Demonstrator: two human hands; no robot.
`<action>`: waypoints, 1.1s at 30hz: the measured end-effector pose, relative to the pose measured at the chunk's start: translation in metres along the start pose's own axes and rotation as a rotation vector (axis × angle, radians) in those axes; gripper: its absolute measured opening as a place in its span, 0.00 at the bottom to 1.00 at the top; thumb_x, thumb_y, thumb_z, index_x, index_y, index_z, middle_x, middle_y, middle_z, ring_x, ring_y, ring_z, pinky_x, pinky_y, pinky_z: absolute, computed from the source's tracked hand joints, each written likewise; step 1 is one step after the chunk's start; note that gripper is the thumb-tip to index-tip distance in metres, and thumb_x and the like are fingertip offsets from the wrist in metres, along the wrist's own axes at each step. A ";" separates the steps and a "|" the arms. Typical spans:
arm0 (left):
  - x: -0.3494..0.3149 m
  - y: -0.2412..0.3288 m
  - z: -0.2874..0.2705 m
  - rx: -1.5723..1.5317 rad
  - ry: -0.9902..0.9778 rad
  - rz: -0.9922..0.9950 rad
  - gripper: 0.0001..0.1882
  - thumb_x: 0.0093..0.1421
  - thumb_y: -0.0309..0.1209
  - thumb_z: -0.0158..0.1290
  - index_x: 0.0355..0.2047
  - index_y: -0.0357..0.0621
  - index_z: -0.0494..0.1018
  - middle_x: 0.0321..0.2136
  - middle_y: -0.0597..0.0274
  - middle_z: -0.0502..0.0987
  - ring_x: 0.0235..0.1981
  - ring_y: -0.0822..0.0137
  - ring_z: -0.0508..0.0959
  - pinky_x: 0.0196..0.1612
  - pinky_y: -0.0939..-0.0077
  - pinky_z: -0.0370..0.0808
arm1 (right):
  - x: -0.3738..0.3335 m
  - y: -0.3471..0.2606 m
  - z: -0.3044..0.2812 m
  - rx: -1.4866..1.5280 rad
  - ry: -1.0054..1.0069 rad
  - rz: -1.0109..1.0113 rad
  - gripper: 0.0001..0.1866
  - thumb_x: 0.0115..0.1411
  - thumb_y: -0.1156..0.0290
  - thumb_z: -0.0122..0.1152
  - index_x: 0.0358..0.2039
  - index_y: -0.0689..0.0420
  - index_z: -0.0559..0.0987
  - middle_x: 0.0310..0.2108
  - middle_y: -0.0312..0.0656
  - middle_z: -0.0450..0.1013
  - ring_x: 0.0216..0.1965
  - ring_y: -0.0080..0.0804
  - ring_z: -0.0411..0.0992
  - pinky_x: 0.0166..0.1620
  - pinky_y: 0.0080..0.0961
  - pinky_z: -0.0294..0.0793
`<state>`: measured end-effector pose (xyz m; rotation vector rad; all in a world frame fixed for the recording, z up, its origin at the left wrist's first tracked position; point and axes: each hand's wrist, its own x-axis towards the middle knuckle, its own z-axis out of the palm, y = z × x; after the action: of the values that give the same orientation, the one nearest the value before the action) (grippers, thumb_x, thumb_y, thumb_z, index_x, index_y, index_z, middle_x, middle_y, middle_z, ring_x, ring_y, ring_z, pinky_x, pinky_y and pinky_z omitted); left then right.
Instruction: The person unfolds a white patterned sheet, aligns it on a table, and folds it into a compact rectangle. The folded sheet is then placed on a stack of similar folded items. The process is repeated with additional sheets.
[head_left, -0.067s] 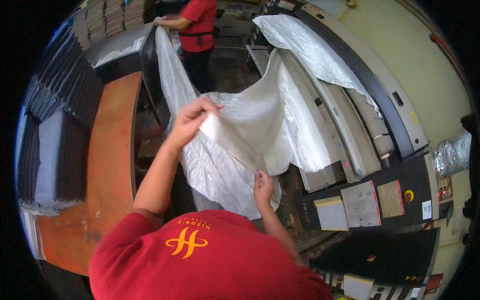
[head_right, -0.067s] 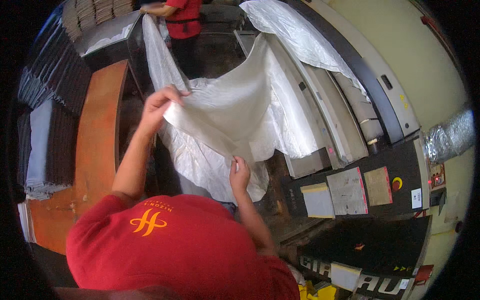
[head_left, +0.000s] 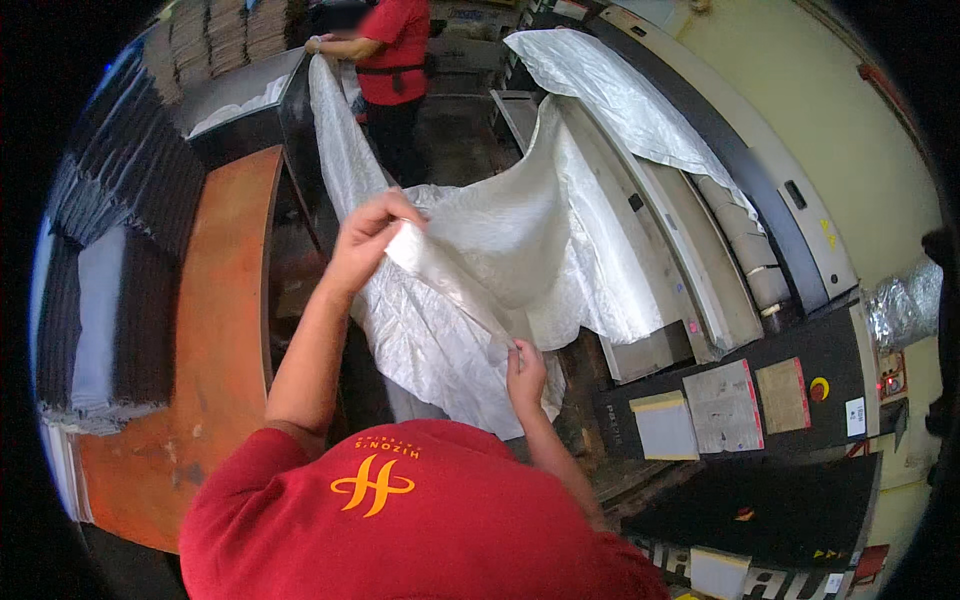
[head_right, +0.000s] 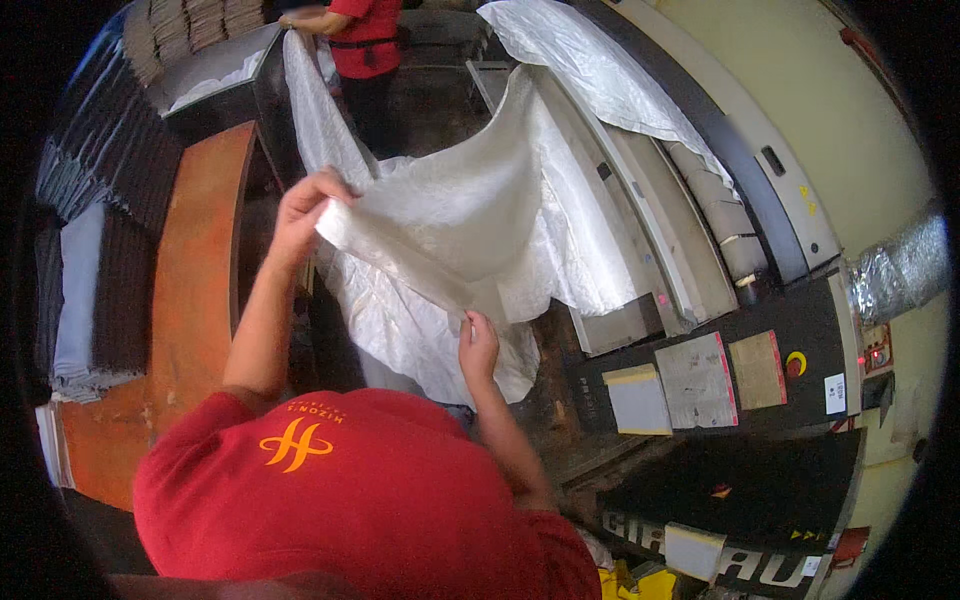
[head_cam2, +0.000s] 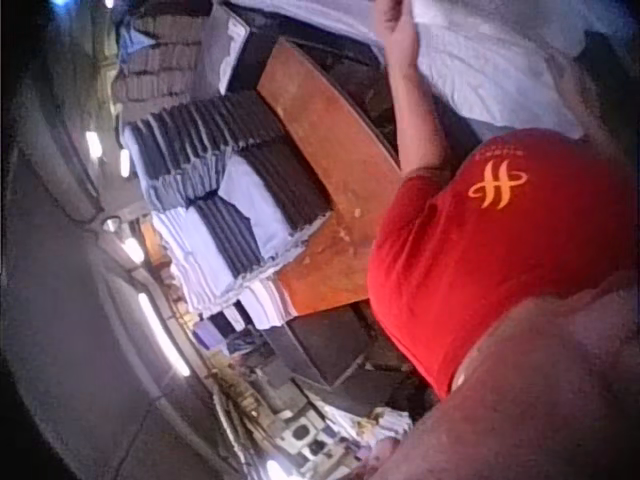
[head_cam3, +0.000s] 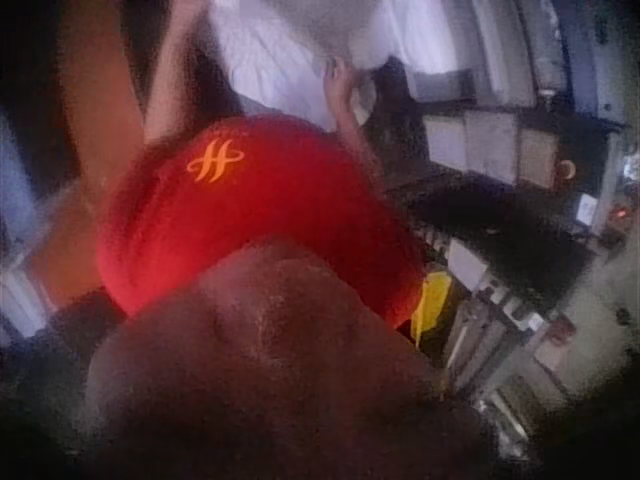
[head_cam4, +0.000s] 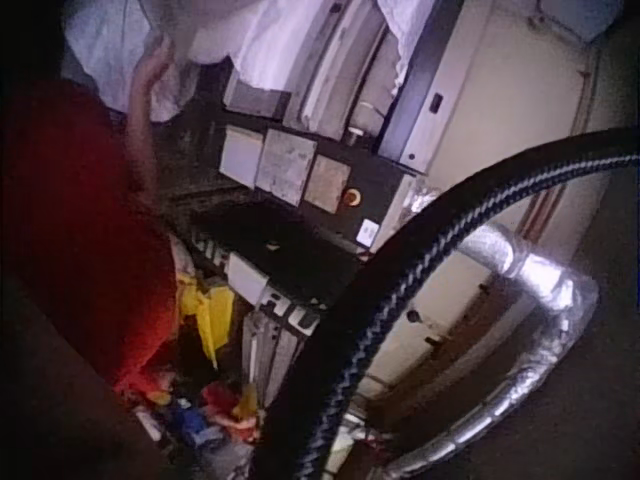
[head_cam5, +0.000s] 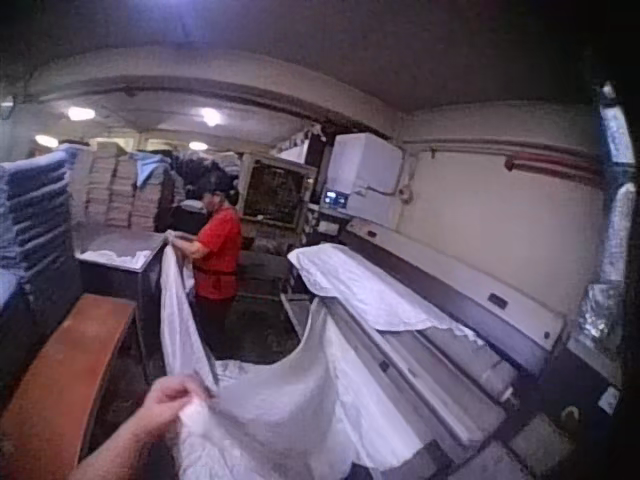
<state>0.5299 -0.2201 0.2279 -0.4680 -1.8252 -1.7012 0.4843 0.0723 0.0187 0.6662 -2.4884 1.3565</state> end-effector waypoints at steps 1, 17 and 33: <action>-0.007 0.002 -0.015 0.048 0.041 -0.055 0.05 0.61 0.25 0.48 0.31 0.39 0.73 0.31 0.64 0.73 0.36 0.71 0.72 0.45 0.76 0.68 | 0.003 -0.001 0.004 0.023 -0.002 0.022 0.08 0.59 0.72 0.54 0.38 0.61 0.74 0.34 0.50 0.74 0.37 0.47 0.73 0.41 0.35 0.71; -0.079 -0.052 0.038 0.396 -0.450 -0.334 0.16 0.50 0.29 0.64 0.40 0.42 0.76 0.28 0.64 0.68 0.29 0.70 0.67 0.32 0.76 0.66 | 0.043 -0.098 0.002 0.269 -0.228 -0.239 0.07 0.55 0.72 0.62 0.33 0.57 0.75 0.31 0.44 0.73 0.34 0.43 0.73 0.36 0.34 0.72; -0.002 0.061 -0.027 0.362 0.080 0.134 0.04 0.50 0.26 0.60 0.25 0.41 0.76 0.26 0.68 0.68 0.30 0.71 0.69 0.34 0.77 0.66 | 0.040 -0.011 0.051 -0.013 -0.018 -0.016 0.19 0.44 0.83 0.56 0.40 0.57 0.75 0.38 0.47 0.74 0.42 0.48 0.71 0.47 0.37 0.69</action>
<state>0.5746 -0.2392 0.2740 -0.3544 -1.9414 -1.2464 0.4561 0.0134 0.0154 0.6968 -2.4982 1.3340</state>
